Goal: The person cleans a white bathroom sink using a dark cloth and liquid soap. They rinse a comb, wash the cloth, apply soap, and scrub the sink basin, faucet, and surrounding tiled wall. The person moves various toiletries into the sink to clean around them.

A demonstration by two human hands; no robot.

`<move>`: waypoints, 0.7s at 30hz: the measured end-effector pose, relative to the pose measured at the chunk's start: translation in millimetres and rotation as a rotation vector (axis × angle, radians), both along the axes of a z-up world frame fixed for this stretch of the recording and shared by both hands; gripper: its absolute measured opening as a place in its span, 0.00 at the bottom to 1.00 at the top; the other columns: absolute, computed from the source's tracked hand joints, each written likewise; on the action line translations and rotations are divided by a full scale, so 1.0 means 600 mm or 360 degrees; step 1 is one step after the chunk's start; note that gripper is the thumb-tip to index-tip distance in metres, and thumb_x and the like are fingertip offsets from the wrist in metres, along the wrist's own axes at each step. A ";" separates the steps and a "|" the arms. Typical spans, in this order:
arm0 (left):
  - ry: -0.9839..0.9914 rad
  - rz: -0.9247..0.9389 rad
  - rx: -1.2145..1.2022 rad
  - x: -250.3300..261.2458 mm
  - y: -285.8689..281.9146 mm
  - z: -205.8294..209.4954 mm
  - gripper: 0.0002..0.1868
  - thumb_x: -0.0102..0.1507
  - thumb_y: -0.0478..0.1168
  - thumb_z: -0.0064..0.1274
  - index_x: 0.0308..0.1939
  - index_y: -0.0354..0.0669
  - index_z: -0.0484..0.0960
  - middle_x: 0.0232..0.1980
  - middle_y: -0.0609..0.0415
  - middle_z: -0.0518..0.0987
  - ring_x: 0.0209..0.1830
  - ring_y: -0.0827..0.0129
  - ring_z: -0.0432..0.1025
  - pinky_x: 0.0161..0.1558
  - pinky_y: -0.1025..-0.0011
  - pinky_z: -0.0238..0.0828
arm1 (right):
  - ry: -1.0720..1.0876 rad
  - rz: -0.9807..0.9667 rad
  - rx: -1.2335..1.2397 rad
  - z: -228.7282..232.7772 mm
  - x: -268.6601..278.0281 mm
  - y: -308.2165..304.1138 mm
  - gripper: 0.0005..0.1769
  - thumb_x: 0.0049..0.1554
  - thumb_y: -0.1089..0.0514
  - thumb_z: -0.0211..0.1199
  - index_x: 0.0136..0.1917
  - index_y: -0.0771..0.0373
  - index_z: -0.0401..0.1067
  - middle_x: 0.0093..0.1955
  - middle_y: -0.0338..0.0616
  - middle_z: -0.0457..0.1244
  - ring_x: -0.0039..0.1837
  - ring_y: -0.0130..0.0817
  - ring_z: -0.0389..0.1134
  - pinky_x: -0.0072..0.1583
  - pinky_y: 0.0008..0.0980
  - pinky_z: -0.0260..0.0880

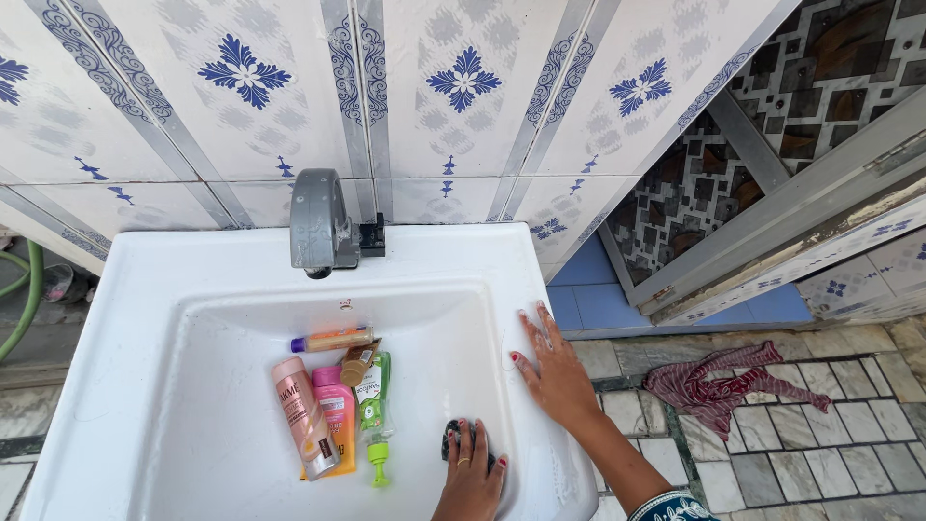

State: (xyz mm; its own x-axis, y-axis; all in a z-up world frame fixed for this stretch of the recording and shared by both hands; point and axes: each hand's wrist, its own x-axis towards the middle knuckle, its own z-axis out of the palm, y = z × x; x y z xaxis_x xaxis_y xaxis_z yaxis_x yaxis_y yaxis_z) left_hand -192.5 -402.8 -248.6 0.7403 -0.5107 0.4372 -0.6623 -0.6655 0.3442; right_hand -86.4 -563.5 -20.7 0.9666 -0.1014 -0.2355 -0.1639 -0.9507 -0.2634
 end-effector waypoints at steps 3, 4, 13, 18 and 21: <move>0.1391 0.0508 0.0009 0.063 0.021 0.057 0.37 0.70 0.49 0.41 0.79 0.46 0.44 0.83 0.42 0.40 0.82 0.47 0.33 0.76 0.48 0.35 | -0.0212 0.0068 -0.0031 -0.013 0.003 0.003 0.38 0.62 0.40 0.49 0.82 0.40 0.44 0.86 0.34 0.34 0.81 0.44 0.48 0.74 0.47 0.55; 0.1178 0.0531 0.0040 0.097 0.044 0.067 0.36 0.70 0.47 0.40 0.78 0.46 0.45 0.83 0.43 0.42 0.82 0.49 0.34 0.75 0.50 0.37 | -0.0158 0.0035 -0.0024 -0.017 0.001 0.004 0.38 0.62 0.40 0.49 0.82 0.39 0.43 0.86 0.32 0.34 0.80 0.44 0.50 0.74 0.45 0.56; 0.0984 0.0738 -0.0074 0.227 0.141 0.088 0.39 0.66 0.30 0.36 0.81 0.40 0.42 0.79 0.46 0.53 0.83 0.53 0.42 0.78 0.60 0.44 | 0.0022 -0.0048 -0.0063 -0.012 0.006 0.005 0.38 0.63 0.37 0.46 0.84 0.36 0.42 0.86 0.28 0.33 0.75 0.45 0.56 0.72 0.42 0.60; 0.1013 0.0238 -0.0675 0.158 0.009 0.140 0.38 0.64 0.26 0.34 0.79 0.36 0.44 0.82 0.36 0.46 0.82 0.45 0.41 0.76 0.57 0.41 | -0.0033 -0.0055 -0.0047 -0.008 0.009 0.005 0.38 0.62 0.37 0.48 0.82 0.38 0.43 0.86 0.29 0.35 0.73 0.45 0.59 0.71 0.42 0.62; 0.1107 0.0369 -0.0768 0.236 0.004 0.139 0.35 0.66 0.28 0.33 0.78 0.38 0.45 0.83 0.39 0.44 0.79 0.47 0.46 0.73 0.61 0.50 | 0.0016 -0.0080 -0.0048 -0.014 0.011 0.006 0.38 0.62 0.37 0.47 0.82 0.37 0.42 0.86 0.27 0.34 0.74 0.45 0.59 0.71 0.42 0.62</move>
